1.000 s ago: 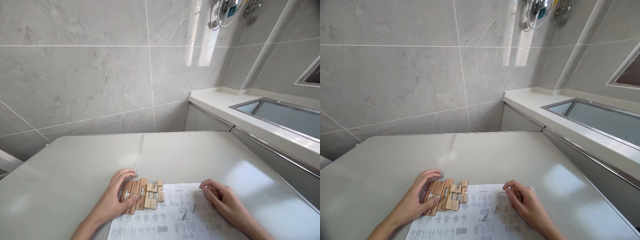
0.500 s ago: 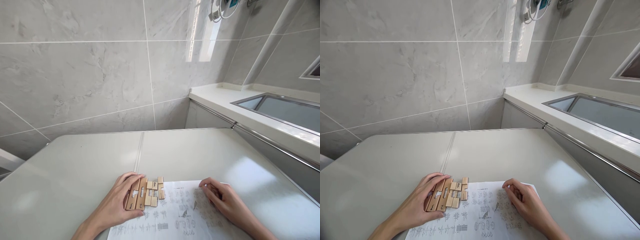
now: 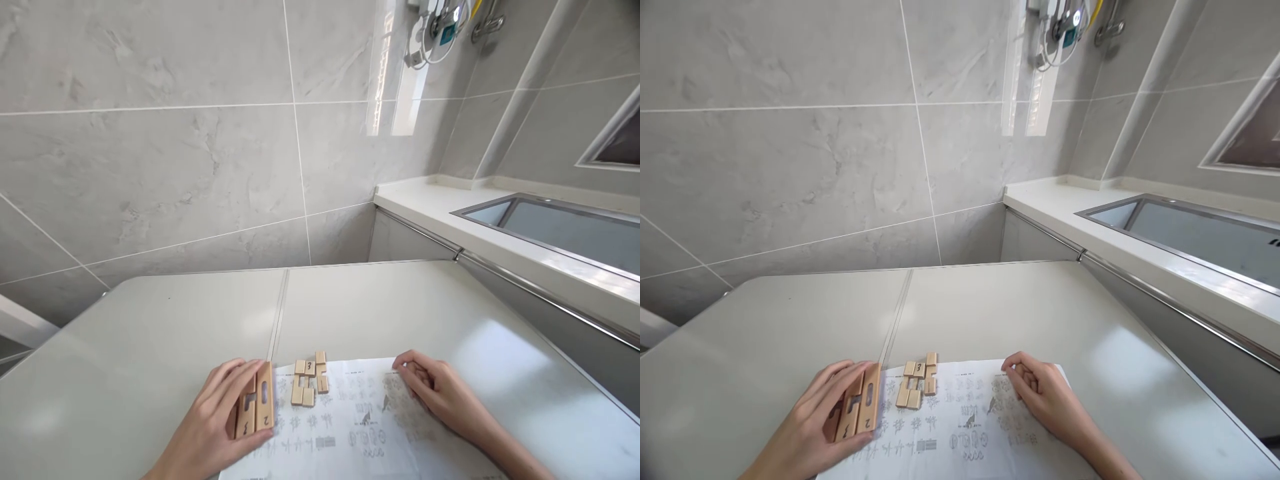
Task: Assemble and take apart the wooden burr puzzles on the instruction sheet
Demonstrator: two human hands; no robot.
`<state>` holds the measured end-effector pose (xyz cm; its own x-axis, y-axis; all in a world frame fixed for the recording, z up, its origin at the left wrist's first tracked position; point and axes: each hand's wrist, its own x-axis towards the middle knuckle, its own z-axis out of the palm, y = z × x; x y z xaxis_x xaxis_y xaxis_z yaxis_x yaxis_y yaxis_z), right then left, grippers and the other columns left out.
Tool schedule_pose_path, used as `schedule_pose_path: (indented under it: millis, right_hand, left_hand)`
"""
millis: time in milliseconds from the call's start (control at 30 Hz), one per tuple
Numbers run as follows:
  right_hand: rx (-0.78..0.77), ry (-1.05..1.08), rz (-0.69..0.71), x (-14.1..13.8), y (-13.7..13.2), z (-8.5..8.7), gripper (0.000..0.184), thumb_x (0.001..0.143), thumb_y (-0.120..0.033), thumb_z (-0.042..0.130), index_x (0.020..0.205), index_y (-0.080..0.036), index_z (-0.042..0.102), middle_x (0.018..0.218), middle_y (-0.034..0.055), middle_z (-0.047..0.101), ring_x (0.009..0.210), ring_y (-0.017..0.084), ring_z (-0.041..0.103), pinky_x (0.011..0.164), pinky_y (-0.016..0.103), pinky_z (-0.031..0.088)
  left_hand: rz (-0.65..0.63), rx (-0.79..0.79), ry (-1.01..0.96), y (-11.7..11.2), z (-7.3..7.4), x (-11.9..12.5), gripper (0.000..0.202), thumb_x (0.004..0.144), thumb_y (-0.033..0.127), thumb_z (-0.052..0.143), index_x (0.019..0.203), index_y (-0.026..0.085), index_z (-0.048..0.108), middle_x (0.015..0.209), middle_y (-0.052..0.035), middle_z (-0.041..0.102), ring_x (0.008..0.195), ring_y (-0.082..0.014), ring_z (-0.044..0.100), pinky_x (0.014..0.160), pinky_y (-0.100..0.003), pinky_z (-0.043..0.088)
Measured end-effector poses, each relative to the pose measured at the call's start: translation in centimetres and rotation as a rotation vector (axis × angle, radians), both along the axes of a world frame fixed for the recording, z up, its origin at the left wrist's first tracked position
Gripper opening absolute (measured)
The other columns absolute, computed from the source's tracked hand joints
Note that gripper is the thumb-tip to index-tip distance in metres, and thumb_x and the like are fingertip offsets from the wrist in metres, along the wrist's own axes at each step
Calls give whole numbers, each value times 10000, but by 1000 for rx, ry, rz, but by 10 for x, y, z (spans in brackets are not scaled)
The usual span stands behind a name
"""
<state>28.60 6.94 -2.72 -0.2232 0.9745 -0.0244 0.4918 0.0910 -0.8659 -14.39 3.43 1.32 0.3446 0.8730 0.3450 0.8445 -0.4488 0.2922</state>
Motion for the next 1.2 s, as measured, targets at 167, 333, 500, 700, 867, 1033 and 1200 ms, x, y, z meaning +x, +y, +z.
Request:
schedule_pose_path:
  millis: [167,333,500,700,867,1033,1200]
  right_hand:
    - [-113,163,56,-2,-6,21,433,1021,-629,513,981,-232,682,659,-26,581,564,160,515,592,302,421]
    - [-408,700,276,-29,-31,46,432,971,-595,669,1197,-227,670,1063,82,701,846,216,686,714,341,548]
    - [-589,1076,443,-59,-51,38,693,846,-598,814,1408,-246,612,1326,122,675,1230,317,657,1073,456,480]
    - [-710,1139,-1,-56,-50,20,554,837,-608,811,1173,-181,702,1060,102,774,1101,313,720,978,409,538]
    - [-734,1256,-67,-47,-43,35,424,895,-483,812,1169,-163,759,1095,110,795,1119,283,720,926,334,539]
    - [-715,1389,-64,-46,-38,39,420,976,-471,722,1244,-151,768,1209,133,788,1239,298,677,1090,382,470]
    - [-726,1445,-40,-51,-39,31,434,992,-464,694,1292,-159,763,1316,135,751,1298,299,641,1106,384,462]
  left_hand:
    - [10,9,-95,-28,21,13,862,821,640,803,1574,408,455,1427,-77,660,1351,-388,572,928,-413,658]
    - [-223,79,-104,-25,48,77,1043,775,651,842,1635,364,326,1399,-123,675,1332,-415,577,1015,-495,605]
    - [-517,58,-60,1,49,157,1064,846,559,816,1660,244,208,1378,-174,689,1275,-413,624,1102,-573,511]
    - [-602,-91,-141,23,31,202,1060,781,610,857,1596,219,304,1369,-172,670,1251,-373,630,1104,-552,509]
    - [-326,-296,-286,22,21,203,806,903,583,751,1560,302,379,1571,-148,508,1403,-359,538,1094,-510,540]
    - [53,-445,-552,9,10,203,523,959,530,659,1350,254,448,1338,-148,650,1112,-299,698,890,-437,605]
    - [76,-761,-669,-2,7,205,396,982,607,588,1061,248,443,733,3,697,580,-179,644,569,-279,512]
